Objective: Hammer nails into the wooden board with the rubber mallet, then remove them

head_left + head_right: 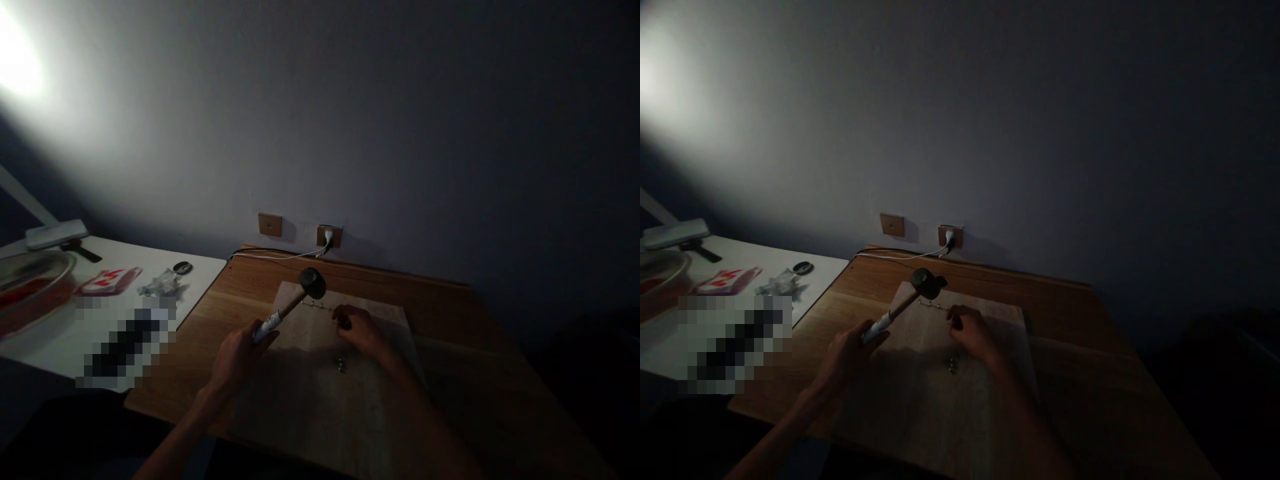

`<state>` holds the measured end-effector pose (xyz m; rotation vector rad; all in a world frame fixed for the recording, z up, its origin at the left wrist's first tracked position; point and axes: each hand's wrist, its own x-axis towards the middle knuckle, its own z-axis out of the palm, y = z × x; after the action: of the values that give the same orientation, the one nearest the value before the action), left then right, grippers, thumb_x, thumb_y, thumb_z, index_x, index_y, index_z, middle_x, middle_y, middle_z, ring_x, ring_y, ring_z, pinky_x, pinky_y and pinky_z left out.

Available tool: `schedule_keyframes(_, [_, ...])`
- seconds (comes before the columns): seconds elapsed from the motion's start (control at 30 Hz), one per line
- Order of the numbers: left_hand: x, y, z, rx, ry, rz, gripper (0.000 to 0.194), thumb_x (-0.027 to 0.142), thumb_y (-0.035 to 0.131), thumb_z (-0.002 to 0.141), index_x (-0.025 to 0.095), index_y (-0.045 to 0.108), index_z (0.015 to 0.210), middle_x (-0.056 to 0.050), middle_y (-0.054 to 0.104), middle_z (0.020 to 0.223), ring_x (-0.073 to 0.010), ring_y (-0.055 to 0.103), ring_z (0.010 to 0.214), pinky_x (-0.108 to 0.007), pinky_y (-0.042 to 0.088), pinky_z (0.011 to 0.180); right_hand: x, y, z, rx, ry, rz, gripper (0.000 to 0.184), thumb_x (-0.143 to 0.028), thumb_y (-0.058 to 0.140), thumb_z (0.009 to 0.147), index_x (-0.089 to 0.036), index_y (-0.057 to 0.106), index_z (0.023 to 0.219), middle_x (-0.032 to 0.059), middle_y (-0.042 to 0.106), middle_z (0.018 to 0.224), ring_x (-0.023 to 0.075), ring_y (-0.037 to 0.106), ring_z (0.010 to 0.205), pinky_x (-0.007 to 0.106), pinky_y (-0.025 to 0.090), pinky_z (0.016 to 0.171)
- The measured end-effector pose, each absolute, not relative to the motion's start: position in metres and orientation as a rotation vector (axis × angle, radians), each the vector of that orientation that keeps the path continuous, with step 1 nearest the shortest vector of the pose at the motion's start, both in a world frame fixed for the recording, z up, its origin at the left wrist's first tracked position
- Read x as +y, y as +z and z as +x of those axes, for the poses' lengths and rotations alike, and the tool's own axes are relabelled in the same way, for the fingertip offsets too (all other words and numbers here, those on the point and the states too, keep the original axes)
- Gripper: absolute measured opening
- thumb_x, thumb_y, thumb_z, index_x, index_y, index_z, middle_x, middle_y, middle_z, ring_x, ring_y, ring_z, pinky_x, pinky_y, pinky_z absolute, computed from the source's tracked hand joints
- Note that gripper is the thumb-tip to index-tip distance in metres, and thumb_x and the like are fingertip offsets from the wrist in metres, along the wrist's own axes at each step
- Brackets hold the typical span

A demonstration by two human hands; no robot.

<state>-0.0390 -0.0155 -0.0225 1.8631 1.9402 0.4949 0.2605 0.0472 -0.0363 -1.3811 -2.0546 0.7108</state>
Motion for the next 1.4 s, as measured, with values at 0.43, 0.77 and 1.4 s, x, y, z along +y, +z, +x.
schedule_keyframes(0.43, [-0.023,-0.026,-0.047,1.876,0.562,1.733,0.027,0.046,0.055,0.093,0.021,0.061,0.084,0.001,0.064,0.070,-0.0148,0.061,0.064,-0.023,0.031,0.056,0.090,-0.046,0.252,-2.179,0.582,-1.348,0.041,-0.002,0.057,0.077,-0.021,0.067,0.111,0.0027,0.073,0.089,0.0171,0.070,0.082,0.028,0.053,0.079])
schedule_keyframes(0.77, [-0.022,-0.032,-0.049,1.887,0.546,1.727,0.026,0.045,0.056,0.093,0.021,0.066,0.091,-0.001,0.068,0.074,-0.0159,0.064,0.068,-0.023,0.031,0.057,0.090,-0.048,0.247,-2.318,0.371,-1.542,0.043,-0.012,0.052,0.090,-0.021,0.061,0.131,0.0088,0.073,0.099,0.0201,0.067,0.090,0.029,0.048,0.084])
schedule_keyframes(1.4, [0.000,-0.004,-0.011,1.865,0.131,2.181,0.028,0.049,0.050,0.099,0.025,0.064,0.104,-0.008,0.076,0.094,-0.0269,0.074,0.084,-0.027,0.038,0.063,0.043,-0.041,0.304,-2.101,0.368,-1.500,0.048,-0.023,0.066,0.085,-0.023,0.059,0.132,0.0120,0.063,0.129,0.0279,0.061,0.121,0.046,0.049,0.104])
